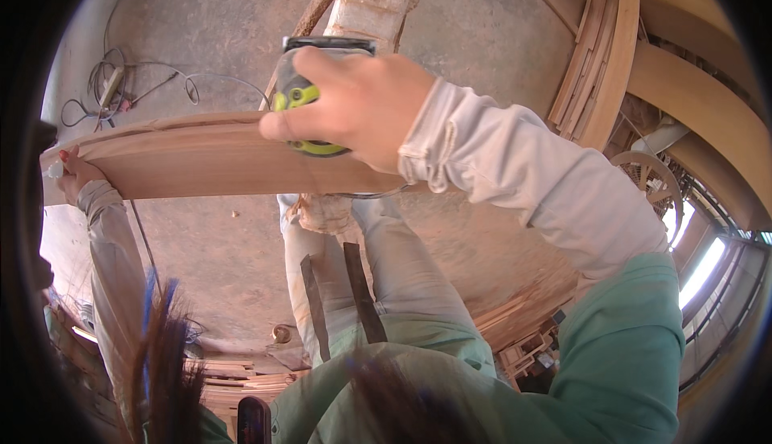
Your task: The person sands a long wooden plank using a handheld electric sander, moving it along the plank's length and edges. The person then uses a small tool to scrape or clean a groove in the wood.
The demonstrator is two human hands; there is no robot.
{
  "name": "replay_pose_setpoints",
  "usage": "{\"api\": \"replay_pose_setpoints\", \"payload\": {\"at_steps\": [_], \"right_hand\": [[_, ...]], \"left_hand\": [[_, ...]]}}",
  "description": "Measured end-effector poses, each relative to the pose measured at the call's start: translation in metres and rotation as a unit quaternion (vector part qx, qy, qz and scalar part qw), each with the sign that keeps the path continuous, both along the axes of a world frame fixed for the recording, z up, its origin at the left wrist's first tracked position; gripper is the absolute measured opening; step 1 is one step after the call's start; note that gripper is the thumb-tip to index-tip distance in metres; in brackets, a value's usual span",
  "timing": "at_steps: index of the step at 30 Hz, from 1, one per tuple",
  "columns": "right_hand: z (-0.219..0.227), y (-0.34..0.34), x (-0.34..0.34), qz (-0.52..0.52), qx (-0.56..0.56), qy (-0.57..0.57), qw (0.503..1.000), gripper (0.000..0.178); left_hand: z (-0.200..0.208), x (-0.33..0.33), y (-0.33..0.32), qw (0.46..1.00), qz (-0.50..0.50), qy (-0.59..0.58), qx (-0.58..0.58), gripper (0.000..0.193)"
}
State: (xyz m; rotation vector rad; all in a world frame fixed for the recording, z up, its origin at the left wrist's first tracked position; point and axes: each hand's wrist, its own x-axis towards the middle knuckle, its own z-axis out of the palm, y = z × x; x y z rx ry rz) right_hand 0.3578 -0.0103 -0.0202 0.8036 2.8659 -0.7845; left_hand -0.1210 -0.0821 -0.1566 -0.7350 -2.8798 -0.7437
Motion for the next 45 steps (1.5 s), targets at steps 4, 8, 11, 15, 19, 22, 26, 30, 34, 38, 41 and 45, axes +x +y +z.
{"api": "replay_pose_setpoints", "payload": {"at_steps": [4, 8, 11, 15, 19, 22, 26, 30, 34, 38, 41, 45], "right_hand": [[0.011, -0.001, 0.033, -0.002, -0.017, -0.038, 0.999, 0.053], [0.012, -0.006, 0.048, -0.013, -0.009, -0.045, 0.999, 0.057], [0.005, -0.005, 0.031, -0.008, -0.009, -0.013, 1.000, 0.056], [0.002, -0.001, 0.004, 0.001, -0.006, 0.016, 1.000, 0.051], [0.004, -0.001, 0.021, -0.006, -0.026, -0.018, 0.999, 0.059], [0.009, -0.002, 0.044, -0.009, -0.021, -0.036, 0.999, 0.062], [0.011, -0.001, 0.043, -0.002, -0.025, -0.045, 0.999, 0.061], [0.004, 0.002, 0.015, 0.011, -0.026, -0.035, 0.999, 0.062], [0.002, 0.003, 0.012, 0.009, -0.024, -0.008, 1.000, 0.060], [0.010, 0.004, 0.033, -0.001, -0.044, -0.055, 0.998, 0.060], [0.011, 0.003, 0.031, -0.006, -0.043, -0.046, 0.998, 0.059], [0.006, 0.005, 0.004, 0.012, -0.029, -0.027, 0.999, 0.058]], "left_hand": [[0.006, -0.012, -0.006, 1.000, -0.006, 0.009, 0.003, 0.074], [0.001, 0.003, 0.001, 1.000, 0.008, -0.015, -0.001, 0.071], [-0.001, -0.002, 0.000, 1.000, 0.003, -0.010, 0.005, 0.068], [-0.006, -0.008, 0.000, 1.000, 0.003, -0.001, -0.001, 0.068], [-0.008, -0.021, -0.005, 1.000, -0.014, 0.011, 0.010, 0.072], [-0.008, -0.015, -0.003, 1.000, -0.012, 0.004, 0.006, 0.072], [-0.003, -0.012, -0.001, 0.999, -0.017, -0.012, 0.028, 0.072], [-0.003, -0.002, 0.002, 1.000, 0.001, -0.014, 0.024, 0.069], [-0.002, -0.001, 0.001, 1.000, 0.016, -0.007, 0.012, 0.067], [-0.003, -0.002, 0.001, 0.999, 0.033, -0.002, -0.002, 0.064], [0.002, -0.007, 0.002, 0.999, 0.048, 0.005, -0.014, 0.062], [-0.006, -0.004, 0.003, 0.999, 0.043, 0.004, -0.012, 0.061]]}}
